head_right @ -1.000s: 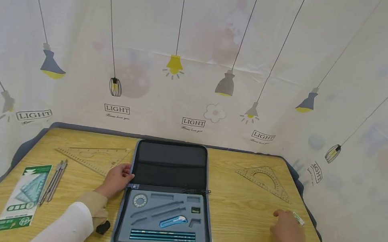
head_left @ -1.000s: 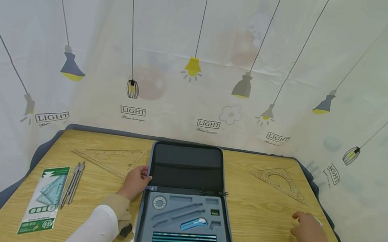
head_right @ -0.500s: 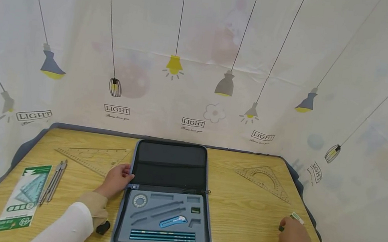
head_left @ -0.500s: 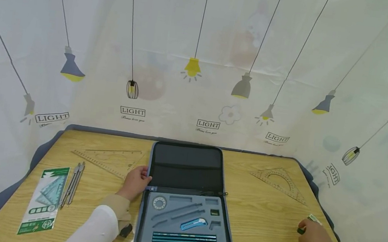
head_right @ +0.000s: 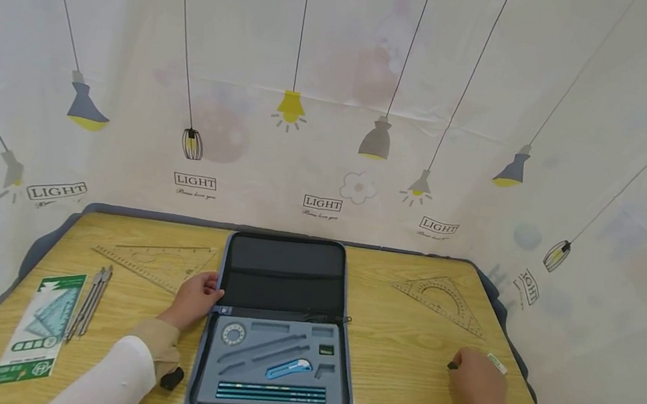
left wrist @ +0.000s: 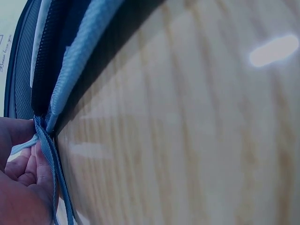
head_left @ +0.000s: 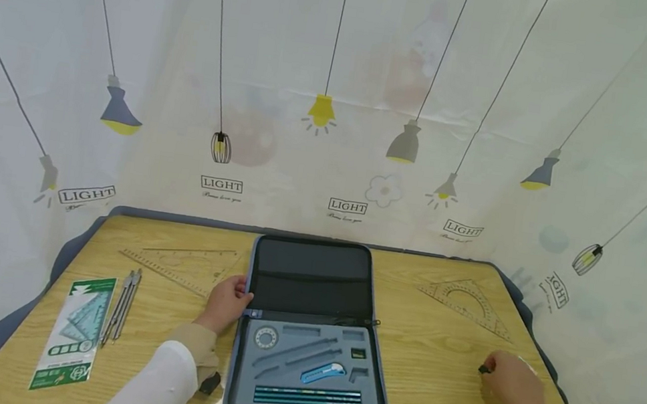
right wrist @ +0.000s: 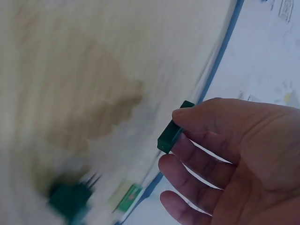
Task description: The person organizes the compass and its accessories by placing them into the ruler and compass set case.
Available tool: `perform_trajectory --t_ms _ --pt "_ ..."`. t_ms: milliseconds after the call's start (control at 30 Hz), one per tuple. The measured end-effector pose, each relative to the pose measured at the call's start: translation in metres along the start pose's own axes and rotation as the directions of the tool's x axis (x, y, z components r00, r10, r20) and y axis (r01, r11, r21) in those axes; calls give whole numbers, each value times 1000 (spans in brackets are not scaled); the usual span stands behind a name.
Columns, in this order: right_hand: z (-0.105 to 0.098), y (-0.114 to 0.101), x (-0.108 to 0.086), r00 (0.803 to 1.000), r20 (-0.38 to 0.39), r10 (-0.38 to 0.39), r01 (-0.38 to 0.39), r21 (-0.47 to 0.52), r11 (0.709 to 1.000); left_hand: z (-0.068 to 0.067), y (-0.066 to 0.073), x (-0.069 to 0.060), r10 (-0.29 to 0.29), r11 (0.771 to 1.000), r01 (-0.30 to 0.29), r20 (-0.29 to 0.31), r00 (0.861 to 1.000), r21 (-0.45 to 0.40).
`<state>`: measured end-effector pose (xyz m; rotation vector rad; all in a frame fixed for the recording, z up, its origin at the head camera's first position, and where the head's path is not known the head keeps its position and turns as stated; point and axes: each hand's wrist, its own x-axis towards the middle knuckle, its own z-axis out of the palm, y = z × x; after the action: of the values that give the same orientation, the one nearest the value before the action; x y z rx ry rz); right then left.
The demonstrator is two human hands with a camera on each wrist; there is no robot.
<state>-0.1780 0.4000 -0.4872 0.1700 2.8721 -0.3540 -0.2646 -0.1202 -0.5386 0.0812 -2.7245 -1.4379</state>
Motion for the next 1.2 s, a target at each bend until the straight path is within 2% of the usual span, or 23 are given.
perform_trajectory --t_ms 267,500,667,833,1000,1200 --pt "4 -58 6 987 -113 -110 112 11 994 -1 -4 -1 83 996 -84 -36 996 -40" --pt "7 -99 9 972 -148 -184 185 -4 983 -1 1 -1 0 1000 0 4 1000 -24" --pt "11 -122 13 967 -143 -209 210 -8 978 -1 2 -1 0 1000 0 10 1000 5" --pt "17 -148 16 952 -156 -263 266 -5 964 -2 2 -2 11 1000 -11 18 1000 1" --pt "25 -177 17 920 -177 -350 355 -5 935 -2 2 -2 11 1000 -12 24 1000 9" --pt "34 -212 15 850 -185 -493 495 -38 868 -3 4 -3 11 1000 -11 28 1000 12"
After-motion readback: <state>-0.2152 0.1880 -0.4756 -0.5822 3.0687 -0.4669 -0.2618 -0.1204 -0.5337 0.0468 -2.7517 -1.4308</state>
